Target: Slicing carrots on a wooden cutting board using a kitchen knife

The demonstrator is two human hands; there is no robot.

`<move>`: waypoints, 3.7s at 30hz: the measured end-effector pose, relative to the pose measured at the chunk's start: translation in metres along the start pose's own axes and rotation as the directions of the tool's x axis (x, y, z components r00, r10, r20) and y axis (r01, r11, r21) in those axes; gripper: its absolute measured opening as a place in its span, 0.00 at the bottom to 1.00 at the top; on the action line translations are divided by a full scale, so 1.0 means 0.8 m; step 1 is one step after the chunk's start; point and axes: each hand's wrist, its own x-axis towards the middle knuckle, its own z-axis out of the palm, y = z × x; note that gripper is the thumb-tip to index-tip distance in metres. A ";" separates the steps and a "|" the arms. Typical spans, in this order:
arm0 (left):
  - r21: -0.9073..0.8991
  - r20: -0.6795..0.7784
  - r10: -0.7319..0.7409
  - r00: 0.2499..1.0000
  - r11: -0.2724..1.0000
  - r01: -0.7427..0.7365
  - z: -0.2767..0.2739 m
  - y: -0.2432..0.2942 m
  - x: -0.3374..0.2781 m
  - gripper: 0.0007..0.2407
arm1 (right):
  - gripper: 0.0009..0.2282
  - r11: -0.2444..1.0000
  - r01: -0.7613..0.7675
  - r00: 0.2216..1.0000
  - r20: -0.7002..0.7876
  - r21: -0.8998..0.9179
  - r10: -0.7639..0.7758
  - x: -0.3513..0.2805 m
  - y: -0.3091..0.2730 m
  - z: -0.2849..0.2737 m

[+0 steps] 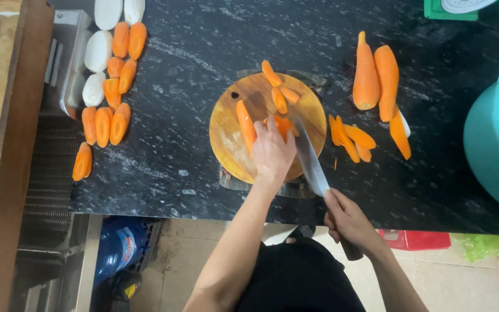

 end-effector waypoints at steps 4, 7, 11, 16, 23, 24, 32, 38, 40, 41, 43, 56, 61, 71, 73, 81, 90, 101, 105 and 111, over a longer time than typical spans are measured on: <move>0.004 0.000 0.011 1.000 1.000 -0.011 -0.015 0.002 -0.007 0.23 | 0.22 0.999 -0.019 1.000 0.015 0.039 0.019 -0.007 -0.001 -0.002; -0.003 -0.018 -0.011 1.000 1.000 0.011 -0.019 0.008 -0.010 0.27 | 0.23 0.999 -0.012 0.999 0.030 0.036 0.011 -0.007 -0.002 -0.005; 0.056 0.002 0.005 1.000 0.998 -0.005 -0.013 0.005 -0.010 0.26 | 0.22 0.998 -0.015 0.996 0.089 0.059 0.010 -0.006 -0.001 -0.010; 0.154 0.001 0.036 0.999 0.987 -0.035 -0.006 0.002 -0.004 0.24 | 0.22 0.998 0.001 0.994 0.106 0.060 -0.007 0.006 0.010 -0.012; 0.234 0.000 0.063 0.998 0.970 -0.062 0.001 0.008 0.016 0.19 | 0.14 0.997 -0.071 0.995 0.077 0.029 0.068 -0.013 -0.033 0.000; 0.251 0.031 0.055 0.998 0.966 -0.061 0.004 0.007 0.022 0.12 | 0.14 0.993 -0.103 0.994 0.051 0.052 0.101 -0.015 -0.040 0.002; -0.018 0.083 0.015 0.996 1.000 -0.013 -0.070 -0.004 0.025 0.09 | 0.12 0.983 -0.080 0.996 -0.031 0.163 0.087 0.005 -0.024 0.005; -0.422 -0.012 -0.144 0.989 0.898 0.126 -0.151 -0.090 0.070 0.24 | 0.12 0.985 -0.140 0.976 -0.153 0.102 0.155 0.002 -0.060 0.021; -0.544 -0.059 -0.194 0.979 0.829 0.132 -0.185 -0.149 0.105 0.23 | 0.12 0.989 -0.113 0.979 -0.161 0.096 0.127 0.007 -0.056 0.027; -0.482 -0.113 -0.278 0.954 0.855 0.192 -0.197 -0.181 0.125 0.24 | 0.12 0.987 -0.129 0.974 -0.175 0.096 0.144 0.004 -0.060 0.033; -0.423 -0.169 -0.353 0.920 0.869 0.256 -0.211 -0.235 0.160 0.25 | 0.14 0.985 -0.146 0.968 -0.192 0.096 0.162 0.002 -0.062 0.045; 0.144 -0.373 0.207 0.904 0.976 -0.164 -0.169 -0.362 0.209 0.16 | 0.14 0.972 -0.221 0.928 -0.291 0.074 0.233 -0.010 -0.104 0.125; 0.337 -0.443 0.339 0.830 0.921 -0.196 -0.159 -0.378 0.227 0.05 | 0.15 0.965 -0.260 0.915 -0.315 0.019 0.253 -0.012 -0.109 0.137; -0.015 -0.460 0.192 0.867 0.974 -0.224 -0.170 -0.273 0.177 0.03 | 0.12 0.995 -0.018 0.956 -0.291 0.099 0.047 0.006 -0.060 0.123; -0.157 -0.407 0.237 0.882 0.933 -0.323 -0.165 -0.203 0.126 0.06 | 0.16 0.997 -0.026 0.961 -0.273 0.074 0.045 0.007 -0.068 0.127; -0.476 -0.022 0.152 0.988 0.867 -0.144 -0.048 -0.095 0.022 0.21 | 0.19 0.929 -0.024 0.954 -0.286 -0.368 -0.088 0.011 -0.086 0.127; -0.433 -0.224 0.281 0.933 0.829 -0.354 -0.046 -0.076 -0.007 0.14 | 0.24 0.857 -0.035 0.977 -0.198 -0.514 -0.079 -0.008 -0.133 0.124; -0.348 -0.281 0.345 0.895 0.833 -0.430 -0.022 -0.088 -0.009 0.13 | 0.23 0.817 -0.092 0.962 -0.263 -0.569 -0.075 -0.029 -0.178 0.134; -0.326 -0.268 0.360 0.894 0.839 -0.435 -0.034 -0.083 -0.007 0.13 | 0.22 0.805 -0.072 0.961 -0.258 -0.589 -0.102 -0.010 -0.156 0.128; -0.282 -0.261 0.377 0.889 0.851 -0.444 -0.046 -0.078 -0.008 0.13 | 0.23 0.792 -0.067 0.962 -0.250 -0.607 -0.110 -0.025 -0.179 0.137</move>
